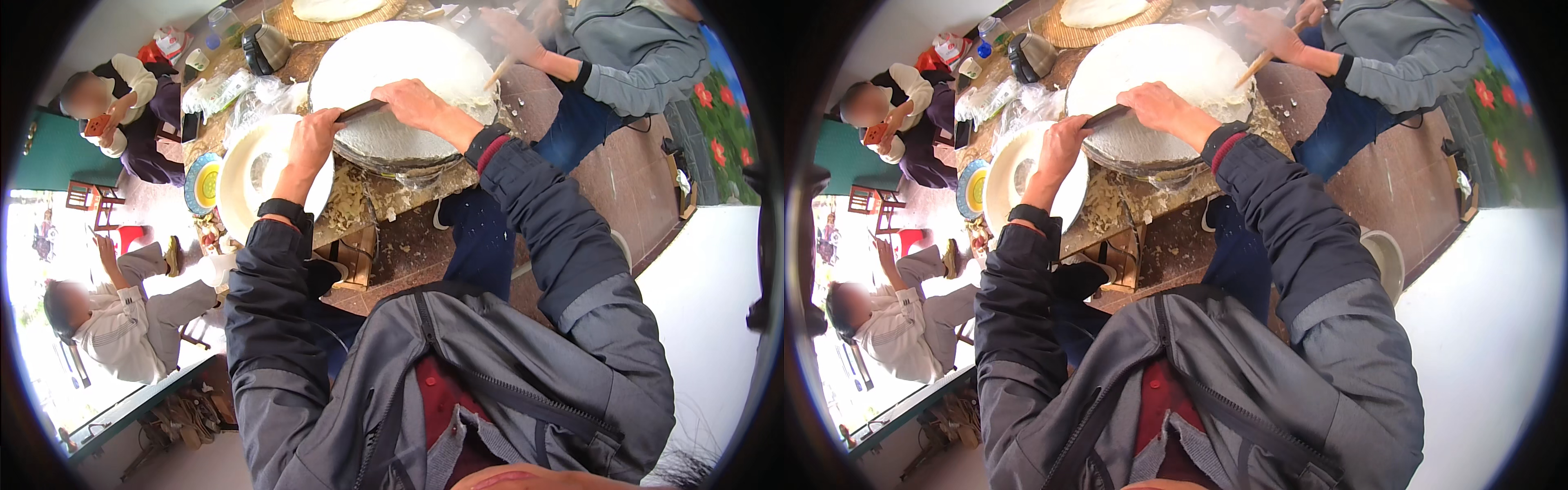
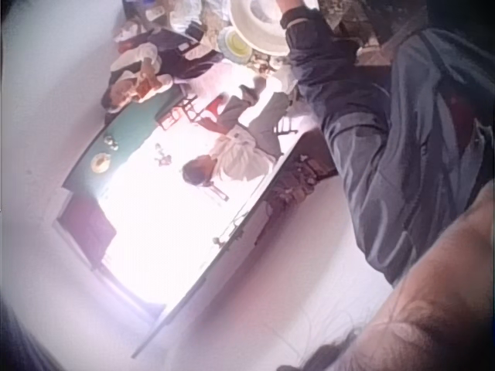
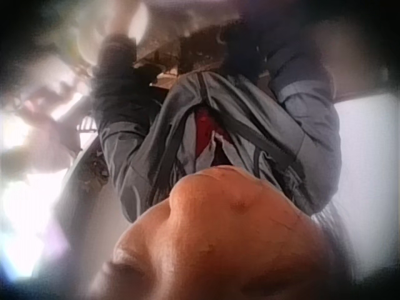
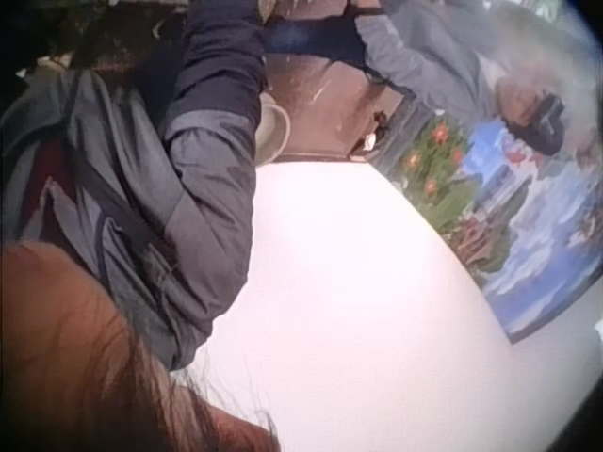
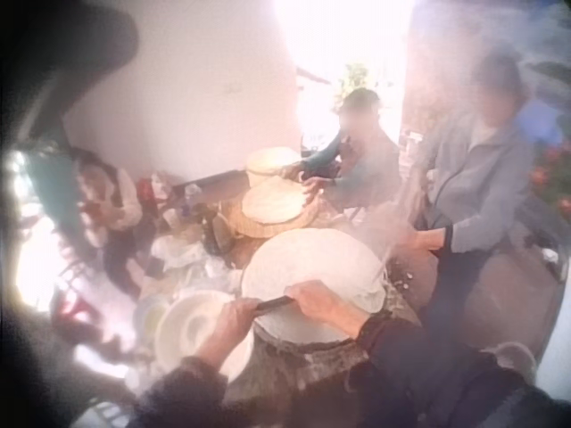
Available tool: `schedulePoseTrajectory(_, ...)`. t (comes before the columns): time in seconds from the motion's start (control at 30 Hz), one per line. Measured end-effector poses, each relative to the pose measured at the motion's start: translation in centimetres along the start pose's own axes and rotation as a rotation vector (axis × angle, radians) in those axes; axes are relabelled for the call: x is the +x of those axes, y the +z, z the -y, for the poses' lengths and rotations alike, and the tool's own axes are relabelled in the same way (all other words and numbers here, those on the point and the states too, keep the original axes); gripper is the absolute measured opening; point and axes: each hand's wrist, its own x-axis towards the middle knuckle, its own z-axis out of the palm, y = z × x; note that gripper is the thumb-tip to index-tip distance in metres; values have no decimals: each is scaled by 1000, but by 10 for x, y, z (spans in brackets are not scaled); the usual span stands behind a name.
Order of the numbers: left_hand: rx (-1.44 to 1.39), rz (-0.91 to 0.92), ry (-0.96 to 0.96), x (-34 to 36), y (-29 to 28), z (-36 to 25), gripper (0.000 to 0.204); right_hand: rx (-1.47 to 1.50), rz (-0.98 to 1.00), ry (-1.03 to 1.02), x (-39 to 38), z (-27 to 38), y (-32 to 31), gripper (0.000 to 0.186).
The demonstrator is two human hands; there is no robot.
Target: The person pours batter onto a hot griddle, spreads it into a thin circle, cooks it, then flips and removes the crepe. The process repeats with a second crepe being prepared and cooked in the same manner.
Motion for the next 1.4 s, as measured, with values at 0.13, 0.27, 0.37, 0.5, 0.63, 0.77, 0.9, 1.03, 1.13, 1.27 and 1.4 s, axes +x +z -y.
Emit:
schedulePoseTrajectory(0.13,-11,-14,25,-13,1,-11,21,-10,35,28,-16,9,-2,8)
schedulePoseTrajectory(0.27,2,-6,34,-24,2,-22,20,21,36,53,-34,19,-8,7)
schedulePoseTrajectory(0.37,-15,16,45,-30,3,-30,19,50,36,75,-46,27,-13,6)
schedulePoseTrajectory(0.5,2,34,59,-33,5,-37,17,80,55,122,-57,34,-20,10)
schedulePoseTrajectory(0.63,-9,64,83,-33,8,-42,16,98,63,147,-69,36,-26,12)
schedulePoseTrajectory(0.77,-22,64,86,-33,11,-51,17,109,92,189,-80,36,-31,15)
schedulePoseTrajectory(0.9,-38,74,95,-33,16,-60,17,102,94,191,-89,34,-36,16)
schedulePoseTrajectory(1.03,-26,102,99,-29,20,-71,17,141,98,225,-103,34,-44,17)
schedulePoseTrajectory(1.13,-24,184,110,-19,20,-82,16,178,138,266,-110,26,-57,17)
schedulePoseTrajectory(1.27,37,198,127,33,24,-92,12,233,129,345,-97,-10,-82,20)
schedulePoseTrajectory(1.4,80,-16,186,68,43,-83,12,-25,-154,301,-79,-32,-69,14)
